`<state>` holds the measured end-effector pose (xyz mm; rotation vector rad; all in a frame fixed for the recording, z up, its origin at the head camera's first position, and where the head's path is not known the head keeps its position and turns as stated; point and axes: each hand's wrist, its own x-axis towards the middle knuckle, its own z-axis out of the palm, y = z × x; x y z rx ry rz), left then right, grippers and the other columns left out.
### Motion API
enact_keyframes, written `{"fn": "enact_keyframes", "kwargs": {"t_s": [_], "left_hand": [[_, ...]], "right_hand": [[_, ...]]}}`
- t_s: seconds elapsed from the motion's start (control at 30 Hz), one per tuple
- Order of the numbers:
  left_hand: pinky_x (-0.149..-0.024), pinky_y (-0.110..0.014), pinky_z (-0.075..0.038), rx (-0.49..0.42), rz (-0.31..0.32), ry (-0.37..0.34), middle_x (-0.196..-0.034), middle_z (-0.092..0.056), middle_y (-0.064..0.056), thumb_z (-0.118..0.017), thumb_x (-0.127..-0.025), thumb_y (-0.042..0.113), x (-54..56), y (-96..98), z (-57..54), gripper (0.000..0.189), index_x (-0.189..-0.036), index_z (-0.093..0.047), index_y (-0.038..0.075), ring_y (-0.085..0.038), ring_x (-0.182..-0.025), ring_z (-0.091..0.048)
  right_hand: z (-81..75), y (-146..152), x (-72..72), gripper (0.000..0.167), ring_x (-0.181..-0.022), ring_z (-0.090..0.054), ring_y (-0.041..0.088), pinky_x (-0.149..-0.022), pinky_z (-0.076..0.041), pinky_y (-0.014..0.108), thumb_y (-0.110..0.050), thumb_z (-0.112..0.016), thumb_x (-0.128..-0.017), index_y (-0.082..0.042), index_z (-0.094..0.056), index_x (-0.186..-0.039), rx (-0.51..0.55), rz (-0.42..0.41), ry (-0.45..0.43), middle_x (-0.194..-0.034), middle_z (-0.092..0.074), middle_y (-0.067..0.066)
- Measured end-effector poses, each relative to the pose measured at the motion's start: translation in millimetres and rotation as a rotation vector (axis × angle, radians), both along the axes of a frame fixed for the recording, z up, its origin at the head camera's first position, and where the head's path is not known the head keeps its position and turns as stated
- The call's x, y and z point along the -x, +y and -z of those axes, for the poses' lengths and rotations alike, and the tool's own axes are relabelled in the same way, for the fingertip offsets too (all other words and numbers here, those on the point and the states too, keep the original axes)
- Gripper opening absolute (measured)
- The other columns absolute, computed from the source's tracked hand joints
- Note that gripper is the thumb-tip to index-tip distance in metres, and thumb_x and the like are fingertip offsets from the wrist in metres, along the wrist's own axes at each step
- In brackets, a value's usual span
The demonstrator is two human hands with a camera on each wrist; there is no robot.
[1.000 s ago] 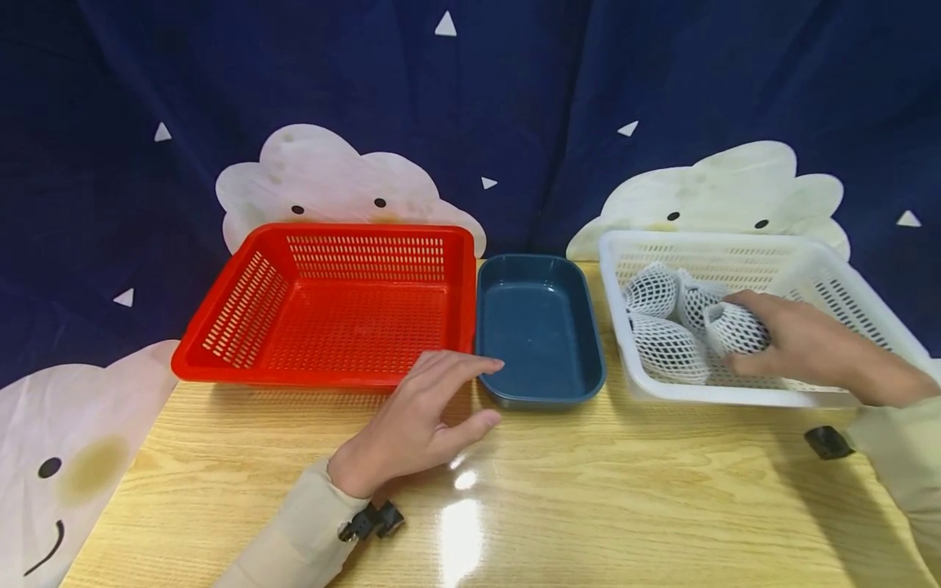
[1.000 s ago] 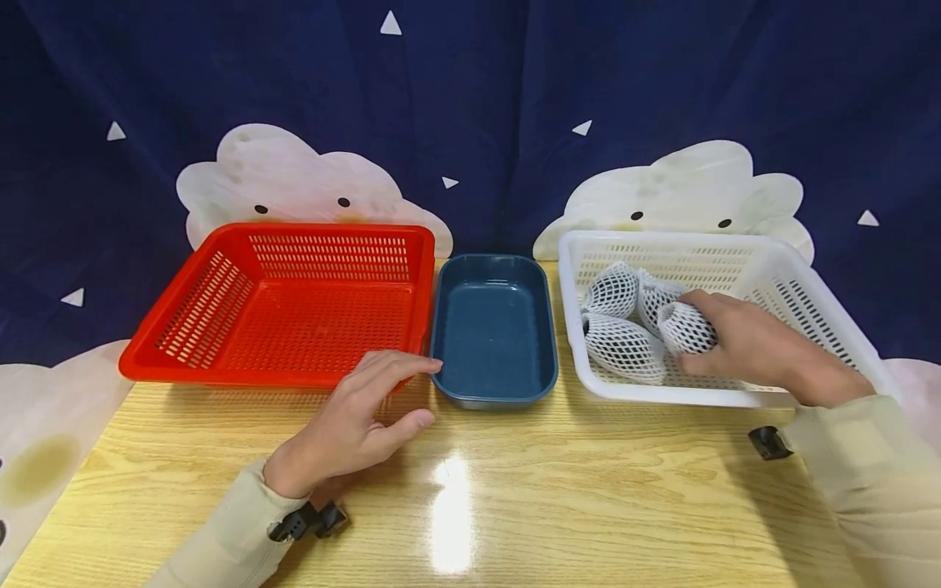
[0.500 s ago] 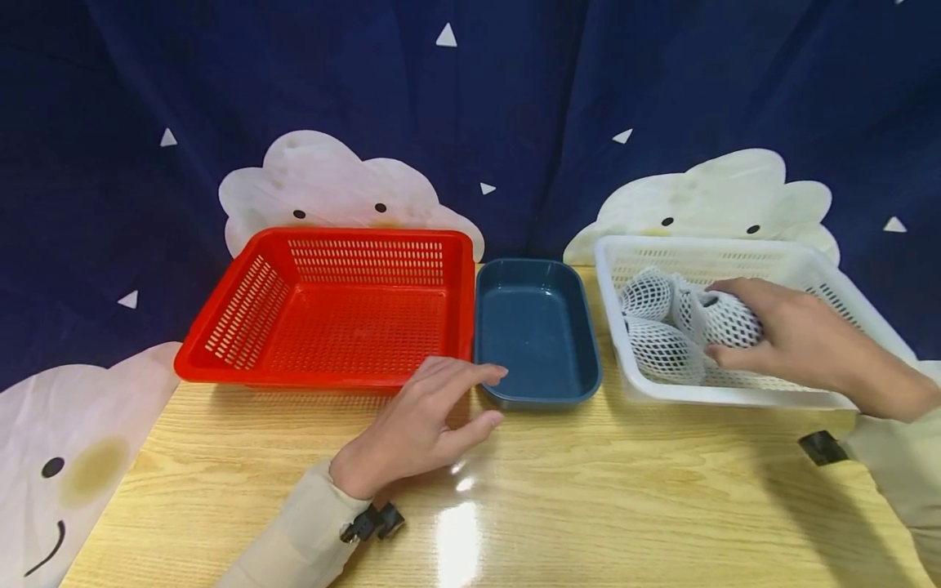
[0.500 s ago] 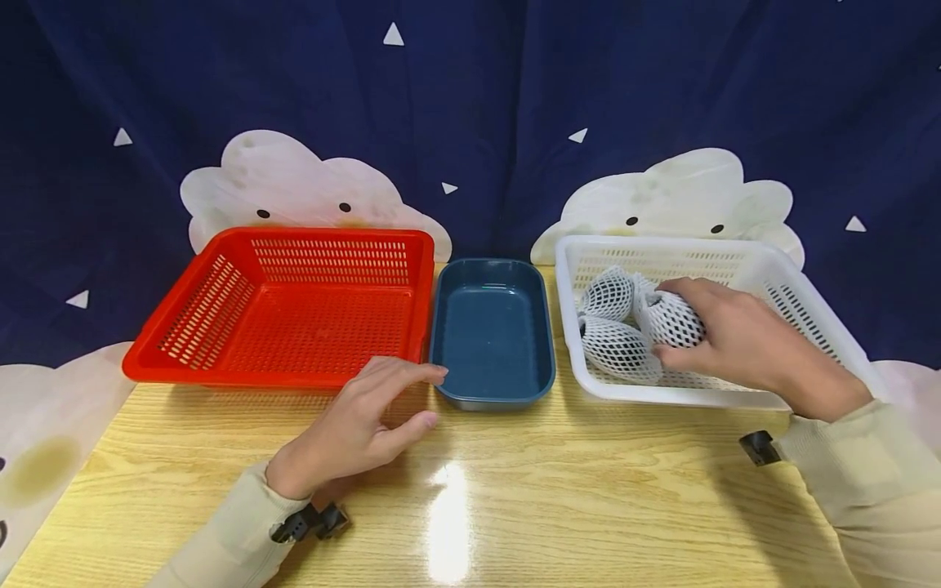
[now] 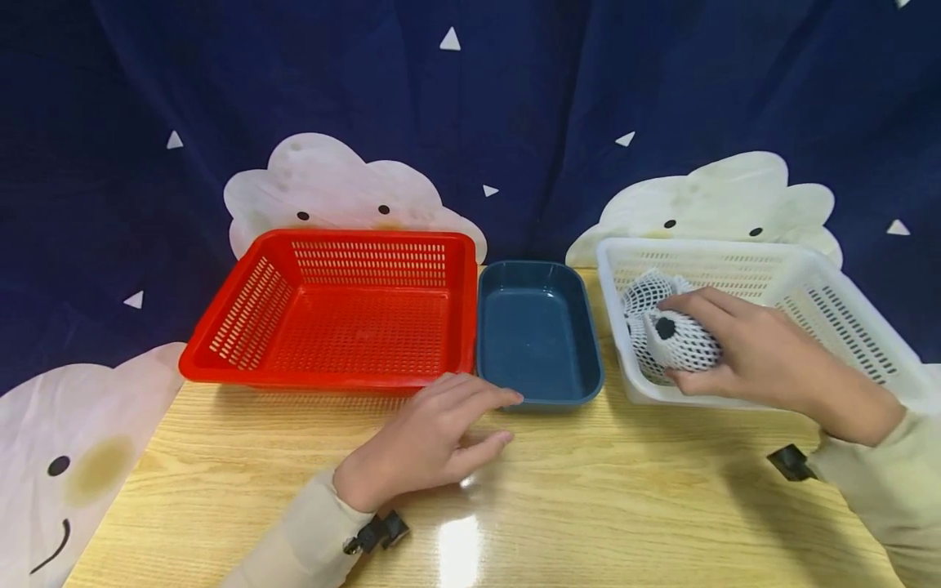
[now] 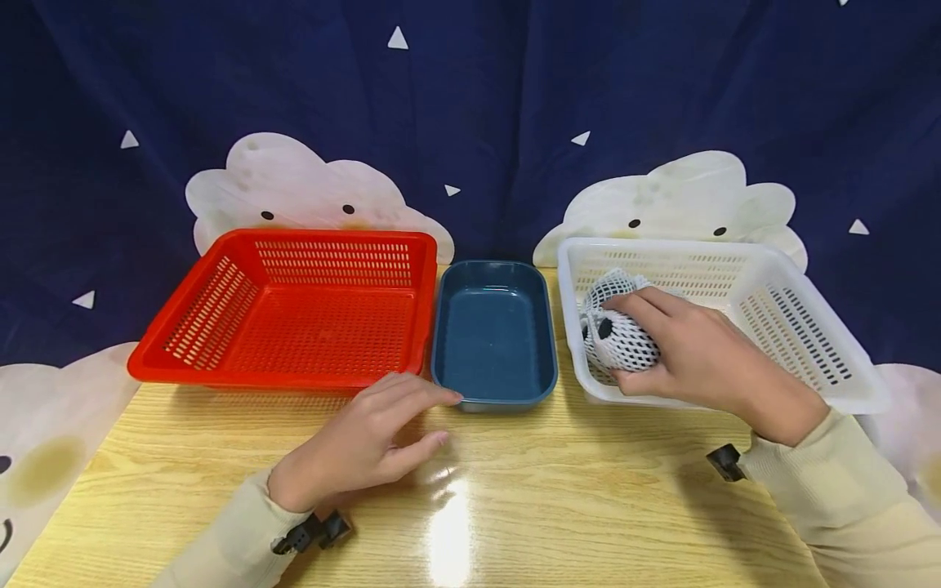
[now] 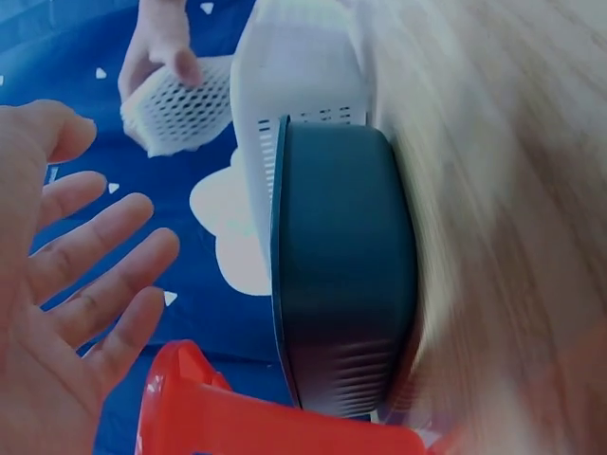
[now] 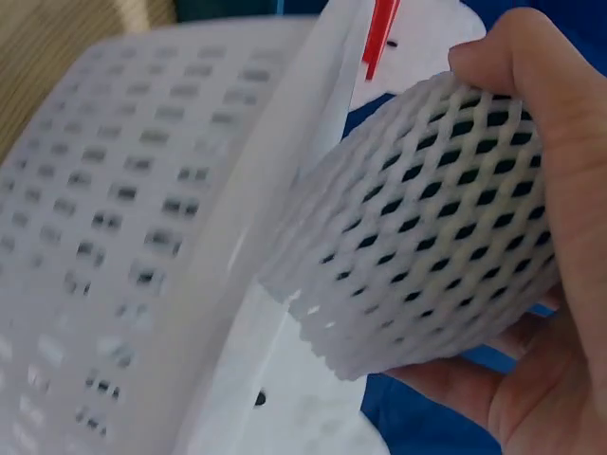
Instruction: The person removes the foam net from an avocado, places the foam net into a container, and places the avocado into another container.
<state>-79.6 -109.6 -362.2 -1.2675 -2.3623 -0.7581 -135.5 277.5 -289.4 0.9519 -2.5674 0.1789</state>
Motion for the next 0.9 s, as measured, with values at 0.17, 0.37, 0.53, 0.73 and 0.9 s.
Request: {"fn": "enact_keyframes", "kwargs": {"t_s": [0.17,0.37,0.53,0.73,0.9], "left_hand": [[-0.102,-0.025,-0.055,0.04,0.027,-0.008,-0.12,-0.072,0.007,-0.067,-0.099,0.032,-4.8,4.1,-0.7,0.034,-0.129,-0.068,0.018,-0.007,-0.111,-0.067],[-0.101,-0.022,-0.055,0.033,0.079,0.015,-0.122,-0.071,0.005,-0.065,-0.101,0.03,-7.1,7.1,2.0,0.034,-0.131,-0.065,0.015,-0.008,-0.114,-0.067],[-0.103,-0.023,-0.055,0.034,0.077,-0.023,-0.124,-0.071,0.004,-0.065,-0.101,0.03,-6.8,9.6,7.1,0.036,-0.133,-0.063,0.014,-0.009,-0.117,-0.066],[-0.108,-0.025,-0.053,0.056,0.088,-0.097,-0.131,-0.069,0.004,-0.061,-0.103,0.033,-8.7,14.0,12.7,0.042,-0.14,-0.058,0.014,-0.01,-0.123,-0.064],[-0.11,-0.026,-0.052,0.03,0.072,-0.095,-0.138,-0.065,0.001,-0.062,-0.102,0.034,-10.2,16.0,16.0,0.051,-0.146,-0.052,0.011,-0.012,-0.127,-0.062]], "right_hand": [[0.3,-15,-5.9,0.076,-0.092,-0.064,0.008,-0.078,-0.05,0.022,-0.037,-0.091,-0.058,-0.019,-0.066,-0.128,0.027,-0.085,0.0,-0.112,-0.07,-0.008],[2.0,-30,-12.3,0.067,-0.102,-0.065,0.01,-0.091,-0.045,0.02,-0.046,-0.081,-0.07,-0.016,-0.067,-0.128,0.052,-0.215,0.034,-0.119,-0.069,-0.007],[6.0,-47,-17.2,0.061,-0.101,-0.067,0.014,-0.096,-0.047,0.014,-0.056,-0.063,-0.086,-0.01,-0.069,-0.126,0.125,-0.336,0.092,-0.121,-0.071,-0.001],[11.7,-64,-21.2,0.064,-0.098,-0.07,0.018,-0.108,-0.04,0.007,-0.059,-0.057,-0.092,-0.004,-0.07,-0.123,0.199,-0.431,0.118,-0.117,-0.073,0.004],[18.7,-74,-23.2,0.065,-0.1,-0.071,0.018,-0.106,-0.044,0.009,-0.057,-0.063,-0.09,-0.002,-0.069,-0.124,0.231,-0.479,0.087,-0.118,-0.072,0.004]]}}
